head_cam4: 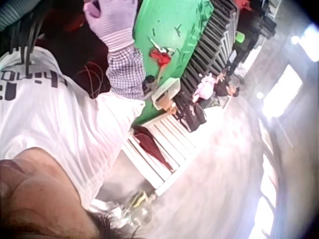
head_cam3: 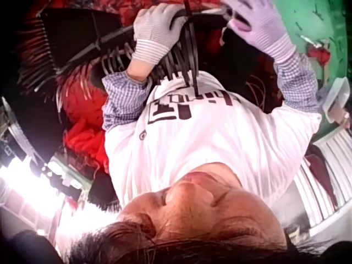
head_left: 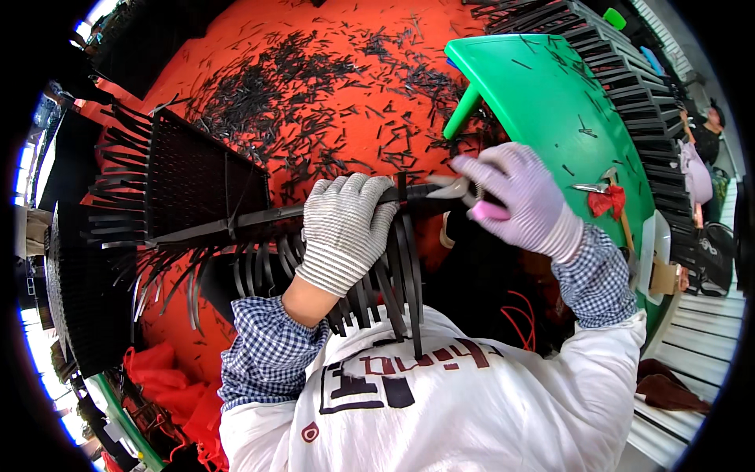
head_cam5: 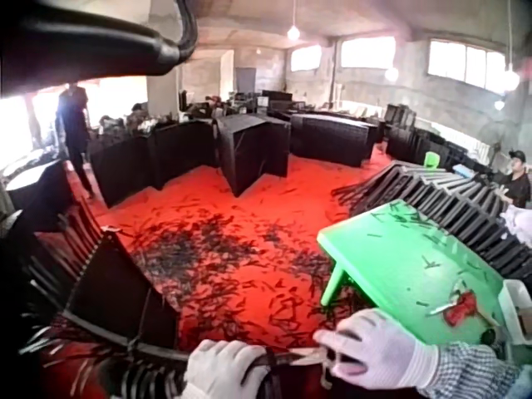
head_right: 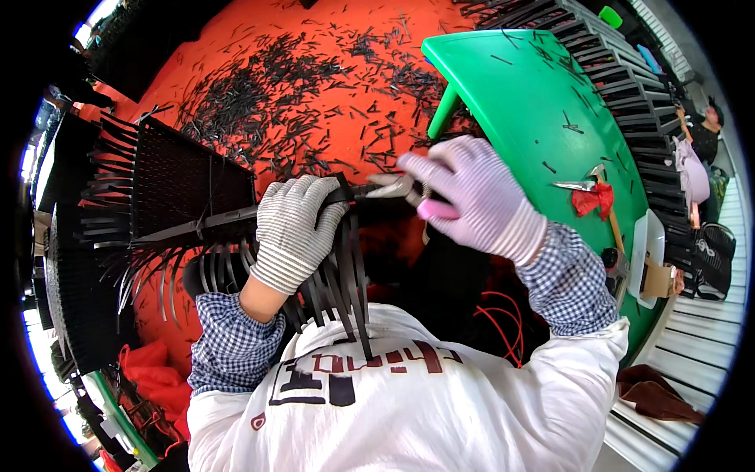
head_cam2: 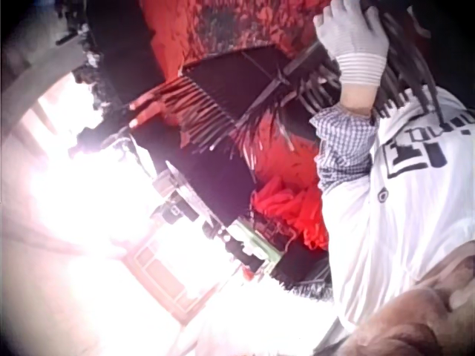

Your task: The person assembles a wicker panel by hand, weaving black plastic strips into a frame, cutting the ends with pliers, and securing them using a pneumatic staple gun.

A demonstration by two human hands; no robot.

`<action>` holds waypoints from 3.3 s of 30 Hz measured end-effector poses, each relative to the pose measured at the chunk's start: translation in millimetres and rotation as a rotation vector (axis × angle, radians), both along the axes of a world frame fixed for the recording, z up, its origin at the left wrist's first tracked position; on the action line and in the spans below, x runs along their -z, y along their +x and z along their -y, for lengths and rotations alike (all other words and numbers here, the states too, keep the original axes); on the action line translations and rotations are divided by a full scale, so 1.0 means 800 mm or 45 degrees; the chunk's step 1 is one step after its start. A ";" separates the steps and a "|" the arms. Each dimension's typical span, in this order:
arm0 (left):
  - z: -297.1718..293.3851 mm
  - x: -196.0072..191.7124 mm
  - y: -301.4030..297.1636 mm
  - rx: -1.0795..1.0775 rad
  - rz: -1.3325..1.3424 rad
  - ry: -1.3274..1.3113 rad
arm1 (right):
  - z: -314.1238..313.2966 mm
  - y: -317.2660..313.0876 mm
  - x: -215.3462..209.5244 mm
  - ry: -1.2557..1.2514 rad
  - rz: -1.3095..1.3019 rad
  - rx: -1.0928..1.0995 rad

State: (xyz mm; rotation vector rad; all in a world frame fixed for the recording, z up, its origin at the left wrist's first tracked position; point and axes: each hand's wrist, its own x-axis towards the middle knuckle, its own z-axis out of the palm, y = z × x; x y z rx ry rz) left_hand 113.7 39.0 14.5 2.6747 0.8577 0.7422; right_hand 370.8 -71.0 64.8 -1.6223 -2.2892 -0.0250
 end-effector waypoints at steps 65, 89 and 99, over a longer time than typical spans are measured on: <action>0.046 -0.028 -0.032 0.162 -0.033 -0.373 | 0.018 -0.086 0.050 0.104 -0.307 -0.353; 0.052 0.005 -0.018 0.081 -0.074 0.063 | -0.002 -0.108 0.046 0.036 -1.235 0.174; 0.051 0.012 -0.020 0.091 -0.050 0.048 | 0.068 -0.097 -0.046 0.349 -0.215 -0.399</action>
